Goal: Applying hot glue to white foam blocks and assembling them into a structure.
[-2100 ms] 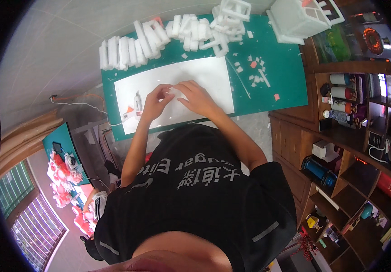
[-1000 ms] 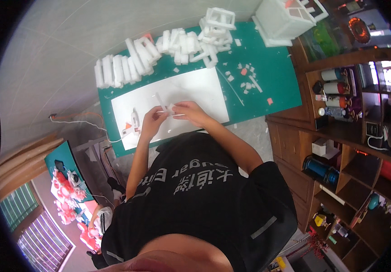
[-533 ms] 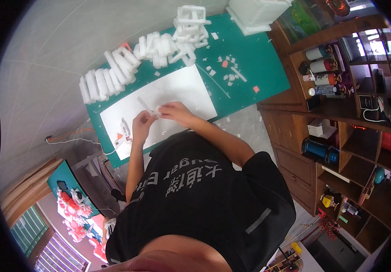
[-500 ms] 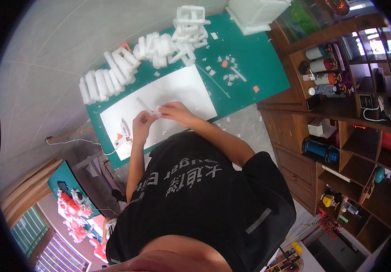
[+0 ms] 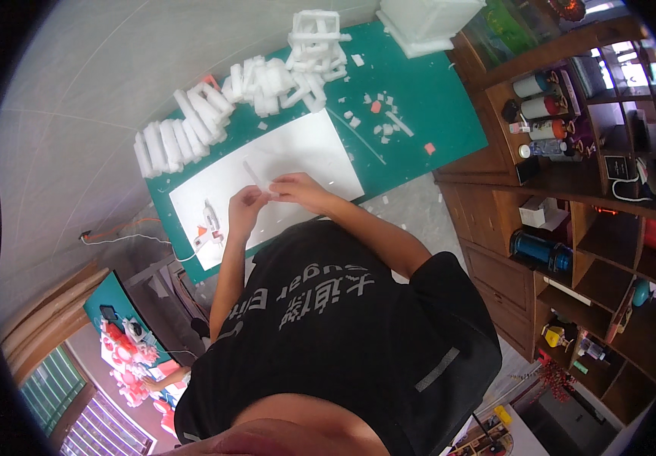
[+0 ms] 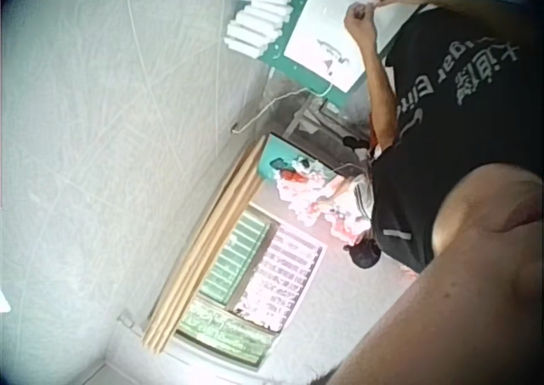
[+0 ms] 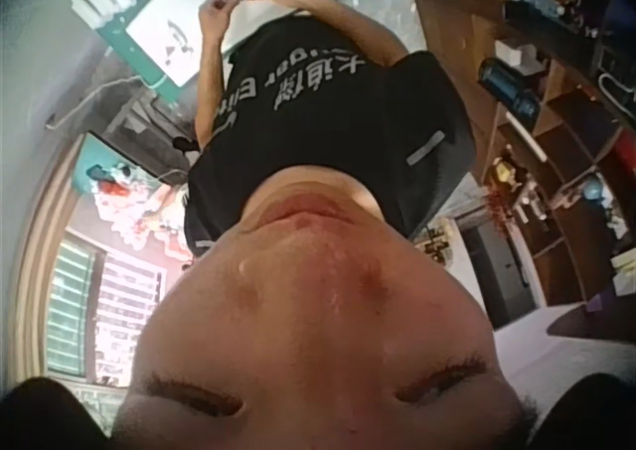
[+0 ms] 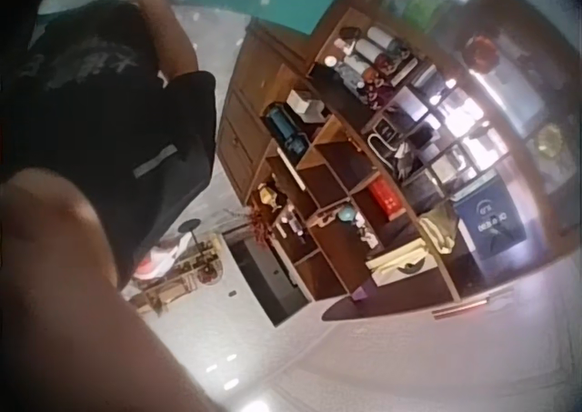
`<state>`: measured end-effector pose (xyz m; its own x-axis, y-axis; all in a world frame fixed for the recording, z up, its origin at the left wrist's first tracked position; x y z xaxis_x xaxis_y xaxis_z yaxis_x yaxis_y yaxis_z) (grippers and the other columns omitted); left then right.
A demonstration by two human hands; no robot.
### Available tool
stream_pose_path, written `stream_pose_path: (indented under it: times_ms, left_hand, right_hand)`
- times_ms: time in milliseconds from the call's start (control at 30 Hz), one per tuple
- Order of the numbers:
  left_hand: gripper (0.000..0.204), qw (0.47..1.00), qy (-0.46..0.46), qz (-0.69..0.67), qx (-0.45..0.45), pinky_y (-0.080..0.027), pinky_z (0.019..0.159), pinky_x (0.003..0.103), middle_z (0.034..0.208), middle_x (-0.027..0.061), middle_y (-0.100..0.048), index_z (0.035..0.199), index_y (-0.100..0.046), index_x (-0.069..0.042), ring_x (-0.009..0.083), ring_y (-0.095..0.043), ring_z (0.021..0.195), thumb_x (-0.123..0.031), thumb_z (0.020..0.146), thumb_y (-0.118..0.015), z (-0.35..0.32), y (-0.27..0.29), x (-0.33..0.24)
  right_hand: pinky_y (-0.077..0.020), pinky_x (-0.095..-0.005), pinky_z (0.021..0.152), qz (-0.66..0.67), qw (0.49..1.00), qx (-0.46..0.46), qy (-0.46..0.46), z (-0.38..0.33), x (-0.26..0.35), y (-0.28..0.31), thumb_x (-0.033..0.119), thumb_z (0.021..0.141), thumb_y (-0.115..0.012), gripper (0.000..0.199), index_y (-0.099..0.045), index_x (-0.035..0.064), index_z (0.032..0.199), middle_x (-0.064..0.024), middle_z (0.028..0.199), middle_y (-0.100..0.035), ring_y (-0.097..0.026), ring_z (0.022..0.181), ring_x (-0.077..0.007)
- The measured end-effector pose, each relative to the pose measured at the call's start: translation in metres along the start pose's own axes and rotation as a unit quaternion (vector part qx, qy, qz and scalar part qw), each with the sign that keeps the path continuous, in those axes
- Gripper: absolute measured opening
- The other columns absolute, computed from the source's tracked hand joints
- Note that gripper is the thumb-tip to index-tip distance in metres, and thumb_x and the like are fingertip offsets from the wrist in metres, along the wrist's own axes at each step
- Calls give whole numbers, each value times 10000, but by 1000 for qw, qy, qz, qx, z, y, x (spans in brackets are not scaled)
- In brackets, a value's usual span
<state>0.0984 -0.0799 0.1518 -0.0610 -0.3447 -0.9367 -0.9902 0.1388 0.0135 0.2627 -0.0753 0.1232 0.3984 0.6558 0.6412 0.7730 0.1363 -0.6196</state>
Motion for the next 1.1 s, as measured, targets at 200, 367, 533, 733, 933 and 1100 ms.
stream_pose_path:
  times_ms: [200, 367, 533, 733, 933, 1100]
  left_hand:
    - [120, 997, 3, -73, -33, -514, 721, 235, 834, 83, -671, 938, -618, 41, 134, -653, 766, -48, 873, -665, 6, -14, 9]
    - [135, 983, -24, -127, -130, -530, 737, 261, 855, 94, -680, 923, -637, 35, 158, -672, 789, -99, 903, -637, 14, 4, 22]
    - [150, 990, 41, -44, -128, -514, 755, 258, 971, 89, -695, 960, -655, 21, 167, -677, 859, -118, 908, -639, 9, 61, 18]
    - [163, 994, 63, -36, -79, -493, 746, 242, 1021, 58, -679, 995, -662, -2, 147, -666, 866, -139, 911, -635, 4, 45, 36]
    - [188, 995, 76, -48, -31, -493, 726, 250, 950, 65, -684, 1019, -662, 8, 155, -669, 832, -135, 900, -641, -10, 9, 49]
    - [188, 996, 79, -21, -26, -496, 728, 256, 943, 68, -686, 1018, -663, 8, 156, -667, 826, -134, 897, -642, -11, 9, 45]
  right_hand:
    - [-509, -294, 914, 9, 999, -16, 45, -1, 7, 4, 148, 903, -635, 322, -589, -91, 1114, -132, 1051, -625, -619, 996, -187]
    - [-503, -273, 874, -118, 984, -91, 100, -3, 16, 45, 181, 897, -651, 344, -598, -74, 1122, -112, 1062, -630, -615, 973, -169]
    - [-494, -265, 875, -55, 971, -216, 83, -10, 49, 138, 119, 877, -653, 305, -603, -44, 1130, -76, 1042, -639, -613, 935, -151]
    - [-504, -279, 829, -305, 857, -402, 108, 23, 70, 234, 175, 814, -709, 385, -637, 3, 1151, -89, 1010, -675, -639, 935, -172]
    - [-511, -355, 806, -548, 679, -456, 177, 20, 107, 249, 145, 788, -657, 258, -701, 86, 1035, -169, 999, -688, -665, 915, -304]
    - [-481, -433, 857, -483, 639, -583, 135, -21, 119, 335, 168, 759, -677, 209, -690, 98, 956, -176, 974, -667, -622, 955, -347]
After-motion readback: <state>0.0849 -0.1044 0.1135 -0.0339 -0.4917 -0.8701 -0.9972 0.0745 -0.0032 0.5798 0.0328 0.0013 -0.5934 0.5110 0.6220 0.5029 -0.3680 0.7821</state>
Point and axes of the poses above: each hand's wrist, its own z-axis towards the middle knuckle, its own y-axis out of the back of the hand, x = y × z, the point moved 4 cm from there along z, towards the middle knuckle
